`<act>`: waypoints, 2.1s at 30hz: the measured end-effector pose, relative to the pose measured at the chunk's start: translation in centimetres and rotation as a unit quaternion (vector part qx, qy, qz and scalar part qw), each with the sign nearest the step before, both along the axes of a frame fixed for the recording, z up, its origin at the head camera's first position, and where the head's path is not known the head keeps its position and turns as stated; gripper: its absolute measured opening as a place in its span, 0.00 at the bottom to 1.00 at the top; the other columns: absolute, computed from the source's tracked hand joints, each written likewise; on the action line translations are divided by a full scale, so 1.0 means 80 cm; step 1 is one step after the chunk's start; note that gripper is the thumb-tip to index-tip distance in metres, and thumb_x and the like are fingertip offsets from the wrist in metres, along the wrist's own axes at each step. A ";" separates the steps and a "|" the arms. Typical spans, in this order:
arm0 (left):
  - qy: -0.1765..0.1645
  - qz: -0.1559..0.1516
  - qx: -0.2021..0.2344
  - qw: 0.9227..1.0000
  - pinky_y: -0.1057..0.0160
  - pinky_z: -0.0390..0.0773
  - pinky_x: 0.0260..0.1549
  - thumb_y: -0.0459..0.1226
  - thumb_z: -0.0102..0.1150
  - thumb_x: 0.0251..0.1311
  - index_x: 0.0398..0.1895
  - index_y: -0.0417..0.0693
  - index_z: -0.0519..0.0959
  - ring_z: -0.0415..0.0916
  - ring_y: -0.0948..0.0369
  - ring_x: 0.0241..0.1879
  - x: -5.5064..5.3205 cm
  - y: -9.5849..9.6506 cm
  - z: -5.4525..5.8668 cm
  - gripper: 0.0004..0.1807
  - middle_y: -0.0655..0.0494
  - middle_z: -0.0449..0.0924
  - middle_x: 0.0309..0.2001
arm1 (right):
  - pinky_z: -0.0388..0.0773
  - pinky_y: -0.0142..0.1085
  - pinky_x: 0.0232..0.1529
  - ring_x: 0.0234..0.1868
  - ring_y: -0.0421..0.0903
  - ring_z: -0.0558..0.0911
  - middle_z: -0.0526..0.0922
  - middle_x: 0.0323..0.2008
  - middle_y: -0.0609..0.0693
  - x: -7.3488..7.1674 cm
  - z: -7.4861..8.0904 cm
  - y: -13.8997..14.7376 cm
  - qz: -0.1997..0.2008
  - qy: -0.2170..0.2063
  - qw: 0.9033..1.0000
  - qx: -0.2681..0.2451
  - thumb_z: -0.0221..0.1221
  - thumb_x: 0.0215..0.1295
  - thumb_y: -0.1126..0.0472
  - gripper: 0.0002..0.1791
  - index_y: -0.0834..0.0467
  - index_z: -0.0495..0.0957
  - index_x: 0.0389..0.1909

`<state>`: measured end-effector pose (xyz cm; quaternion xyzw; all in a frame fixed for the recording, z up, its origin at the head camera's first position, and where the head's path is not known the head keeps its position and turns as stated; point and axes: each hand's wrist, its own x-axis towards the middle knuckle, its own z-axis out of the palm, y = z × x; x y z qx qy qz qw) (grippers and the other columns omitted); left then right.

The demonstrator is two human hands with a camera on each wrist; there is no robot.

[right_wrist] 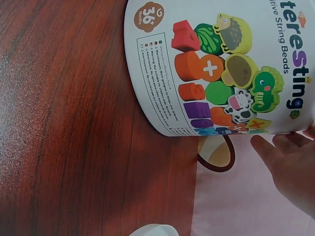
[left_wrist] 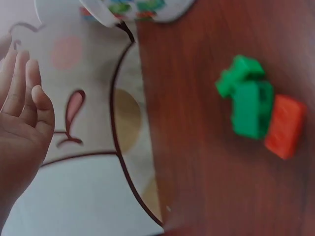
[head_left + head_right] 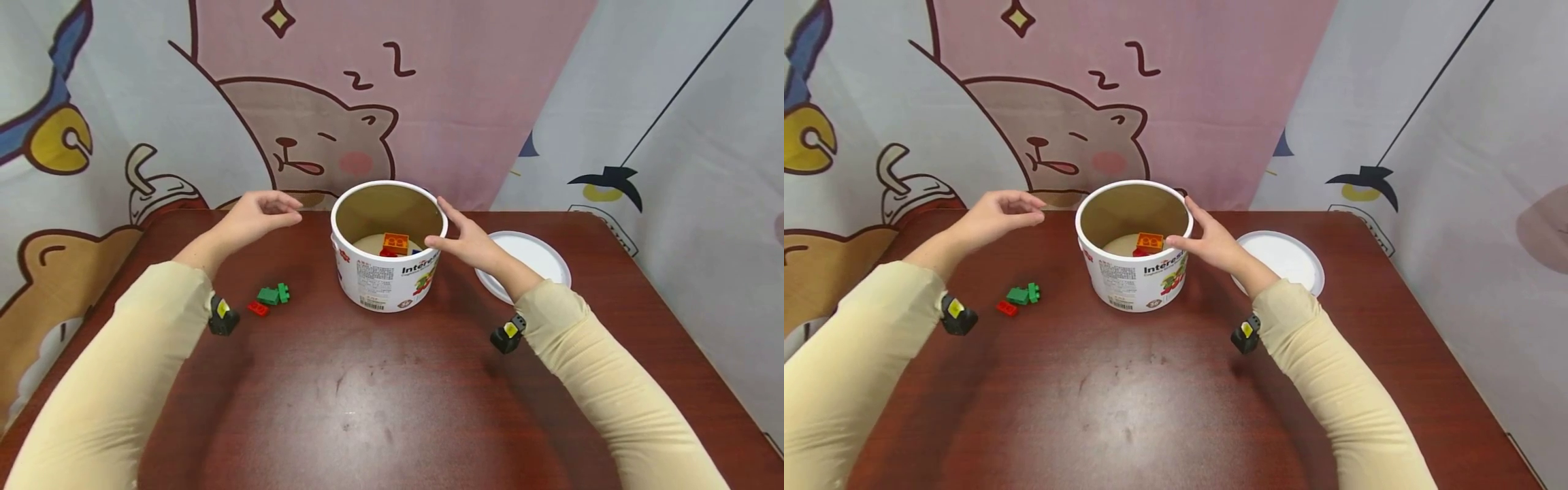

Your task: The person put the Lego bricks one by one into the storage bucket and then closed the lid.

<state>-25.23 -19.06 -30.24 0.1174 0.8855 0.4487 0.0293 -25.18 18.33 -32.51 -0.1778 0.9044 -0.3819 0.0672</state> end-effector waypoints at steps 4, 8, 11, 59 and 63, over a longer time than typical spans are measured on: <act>-0.009 0.005 -0.018 1.000 0.67 0.70 0.41 0.45 0.61 0.58 0.49 0.44 0.78 0.73 0.72 0.37 0.006 -0.025 -0.020 0.20 0.65 0.80 0.36 | 0.47 0.51 0.71 0.74 0.53 0.48 0.46 0.74 0.54 0.001 0.000 0.000 0.000 -0.004 1.000 -0.005 0.61 0.52 0.35 0.56 0.55 0.43 0.74; -0.028 0.003 -0.034 0.999 0.66 0.71 0.41 0.47 0.61 0.58 0.51 0.44 0.77 0.72 0.70 0.38 0.012 -0.048 -0.043 0.22 0.62 0.78 0.38 | 0.47 0.51 0.71 0.74 0.53 0.48 0.46 0.74 0.54 0.001 0.000 -0.001 0.000 -0.004 1.000 -0.004 0.60 0.54 0.37 0.55 0.55 0.42 0.74; -0.040 0.003 -0.046 0.998 0.66 0.71 0.41 0.47 0.61 0.58 0.52 0.43 0.76 0.72 0.70 0.38 0.017 -0.060 -0.060 0.22 0.58 0.79 0.40 | 0.47 0.51 0.71 0.74 0.53 0.48 0.46 0.74 0.53 0.000 -0.001 0.000 -0.002 -0.004 1.000 0.002 0.60 0.57 0.41 0.52 0.54 0.42 0.74; -0.062 -0.060 -0.125 0.989 0.69 0.72 0.30 0.42 0.63 0.57 0.48 0.38 0.80 0.73 0.63 0.32 0.042 -0.082 -0.132 0.20 0.46 0.83 0.42 | 0.47 0.51 0.71 0.74 0.53 0.48 0.46 0.74 0.54 -0.001 0.001 0.000 -0.001 -0.011 1.000 0.003 0.61 0.58 0.43 0.51 0.54 0.42 0.74; -0.059 -0.057 -0.128 0.988 0.69 0.71 0.29 0.42 0.64 0.56 0.47 0.38 0.81 0.71 0.63 0.32 0.041 -0.082 -0.132 0.20 0.47 0.83 0.40 | 0.47 0.52 0.71 0.74 0.53 0.48 0.46 0.74 0.54 -0.001 0.001 0.000 -0.001 -0.011 1.000 0.002 0.61 0.56 0.40 0.53 0.54 0.42 0.74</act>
